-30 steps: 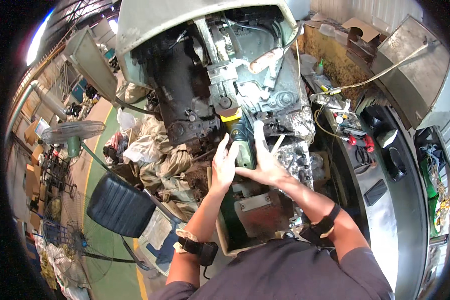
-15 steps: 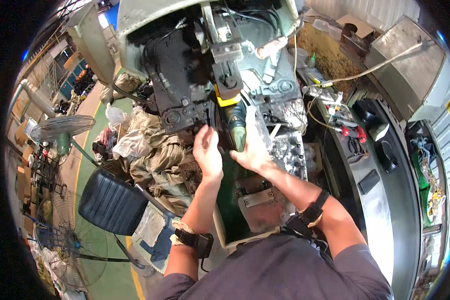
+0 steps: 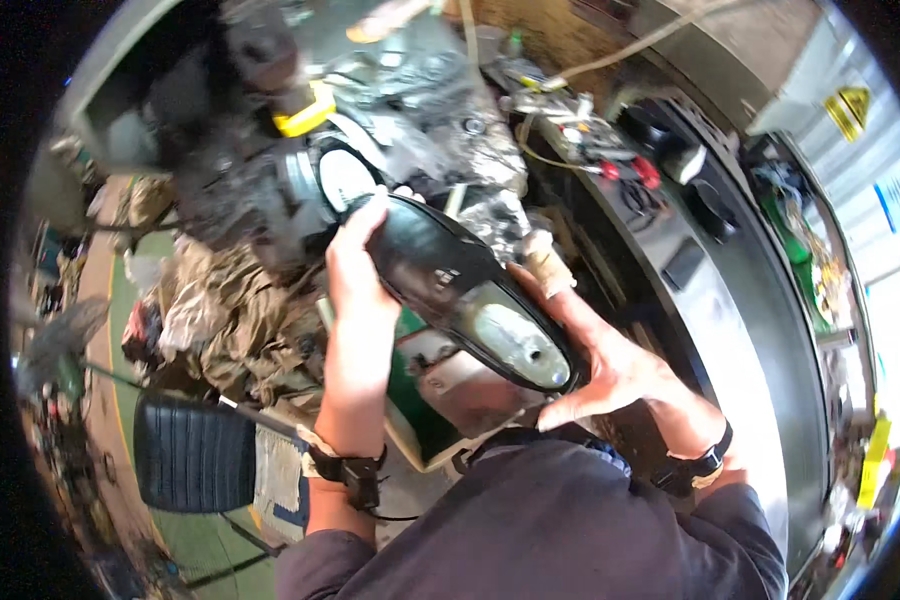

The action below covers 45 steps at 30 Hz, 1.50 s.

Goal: Operating a lasting machine to press and shape leather shoe uppers onto lasts.

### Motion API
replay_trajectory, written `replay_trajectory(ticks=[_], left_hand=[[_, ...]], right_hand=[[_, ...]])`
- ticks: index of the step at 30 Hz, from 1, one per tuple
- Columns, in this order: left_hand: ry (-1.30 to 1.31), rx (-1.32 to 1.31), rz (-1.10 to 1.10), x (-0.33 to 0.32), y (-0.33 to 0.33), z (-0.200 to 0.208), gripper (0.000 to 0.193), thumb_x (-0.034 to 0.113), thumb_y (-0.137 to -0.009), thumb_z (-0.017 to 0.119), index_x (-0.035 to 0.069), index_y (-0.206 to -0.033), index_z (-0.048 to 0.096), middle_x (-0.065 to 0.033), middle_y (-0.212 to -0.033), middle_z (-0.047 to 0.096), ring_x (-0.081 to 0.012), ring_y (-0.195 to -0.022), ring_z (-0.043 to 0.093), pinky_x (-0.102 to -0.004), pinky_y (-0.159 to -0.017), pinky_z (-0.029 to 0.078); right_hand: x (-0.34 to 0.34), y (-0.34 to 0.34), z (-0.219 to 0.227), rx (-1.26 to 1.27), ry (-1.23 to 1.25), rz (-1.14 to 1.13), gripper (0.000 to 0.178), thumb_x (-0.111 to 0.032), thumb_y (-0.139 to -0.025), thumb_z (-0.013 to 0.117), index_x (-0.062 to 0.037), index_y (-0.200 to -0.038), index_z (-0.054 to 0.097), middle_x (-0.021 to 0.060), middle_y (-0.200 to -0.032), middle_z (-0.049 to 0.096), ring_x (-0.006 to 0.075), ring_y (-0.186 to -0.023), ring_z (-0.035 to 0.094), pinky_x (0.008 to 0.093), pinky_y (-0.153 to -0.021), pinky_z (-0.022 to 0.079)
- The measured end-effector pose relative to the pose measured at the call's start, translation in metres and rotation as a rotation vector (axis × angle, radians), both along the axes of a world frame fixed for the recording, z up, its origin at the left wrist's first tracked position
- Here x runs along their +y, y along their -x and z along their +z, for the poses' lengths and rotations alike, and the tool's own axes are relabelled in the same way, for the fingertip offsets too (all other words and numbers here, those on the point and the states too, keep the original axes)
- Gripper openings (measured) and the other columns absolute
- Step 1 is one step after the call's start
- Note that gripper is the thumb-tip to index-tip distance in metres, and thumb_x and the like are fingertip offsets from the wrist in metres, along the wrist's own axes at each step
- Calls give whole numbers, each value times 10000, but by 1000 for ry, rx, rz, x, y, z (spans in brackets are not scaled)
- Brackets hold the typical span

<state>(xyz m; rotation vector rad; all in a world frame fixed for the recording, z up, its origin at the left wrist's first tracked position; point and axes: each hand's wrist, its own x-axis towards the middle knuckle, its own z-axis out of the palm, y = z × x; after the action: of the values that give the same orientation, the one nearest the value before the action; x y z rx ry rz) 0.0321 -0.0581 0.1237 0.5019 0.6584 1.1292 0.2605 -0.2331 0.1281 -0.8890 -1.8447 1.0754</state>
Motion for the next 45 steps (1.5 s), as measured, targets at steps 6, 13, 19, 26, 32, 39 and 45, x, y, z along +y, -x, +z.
replay_trajectory(ticks=[6,13,19,26,32,39,45], left_hand=[[-19,52,-141,-7,-84,3,344,287,-932,663,-17,-1090,691,-144,-1065,734,-280,-985,701,-408,-910,553],[-17,88,-283,-56,-208,-8,280,287,-912,719,50,-1054,675,-93,-996,722,-252,-878,718,-391,-806,593],[191,335,-478,-111,-332,-82,373,317,-920,714,32,-1151,645,-120,-1098,703,-240,-1012,687,-428,-940,554],[-123,703,-974,-172,-386,-153,412,222,-991,663,-24,-1316,603,-186,-1248,682,-290,-1148,681,-396,-1028,527],[-287,1009,-905,-150,-402,-178,369,204,-955,718,-11,-1251,672,-103,-1115,731,-182,-1015,706,-327,-900,557],[-950,864,-1076,-120,-591,-211,580,226,-872,761,-24,-1359,569,-206,-1209,691,-252,-1124,666,-379,-976,511],[-1733,1023,-604,-106,-751,-229,816,189,-846,749,48,-1535,334,-251,-1405,545,-379,-1311,526,-492,-1186,314]], right_hand=[[-43,-22,-20,-189,-368,-530,1120,-294,-723,935,49,-1561,276,302,-1540,402,432,-1428,427,474,-1186,343],[-92,-83,-56,85,-533,-1016,754,-199,-738,908,80,-1342,554,257,-1277,625,353,-1209,640,388,-1031,498],[-177,-192,-88,590,339,-1121,828,-210,-770,896,75,-1437,496,151,-1286,662,182,-1165,617,344,-1096,426],[-407,-407,-206,969,379,-1716,469,-326,-907,699,1,-1237,640,135,-1190,674,242,-973,684,390,-804,602],[-592,-543,-217,1382,631,-1755,464,-408,-938,687,-65,-1249,651,152,-1224,686,312,-1108,669,527,-932,575],[-610,-482,-282,291,397,-2642,550,-18,-836,752,31,-1342,542,143,-1057,674,211,-900,678,316,-774,579],[-404,-378,-268,822,393,-1840,675,-141,-972,687,-17,-1548,360,224,-1121,721,237,-893,727,350,-830,608]])
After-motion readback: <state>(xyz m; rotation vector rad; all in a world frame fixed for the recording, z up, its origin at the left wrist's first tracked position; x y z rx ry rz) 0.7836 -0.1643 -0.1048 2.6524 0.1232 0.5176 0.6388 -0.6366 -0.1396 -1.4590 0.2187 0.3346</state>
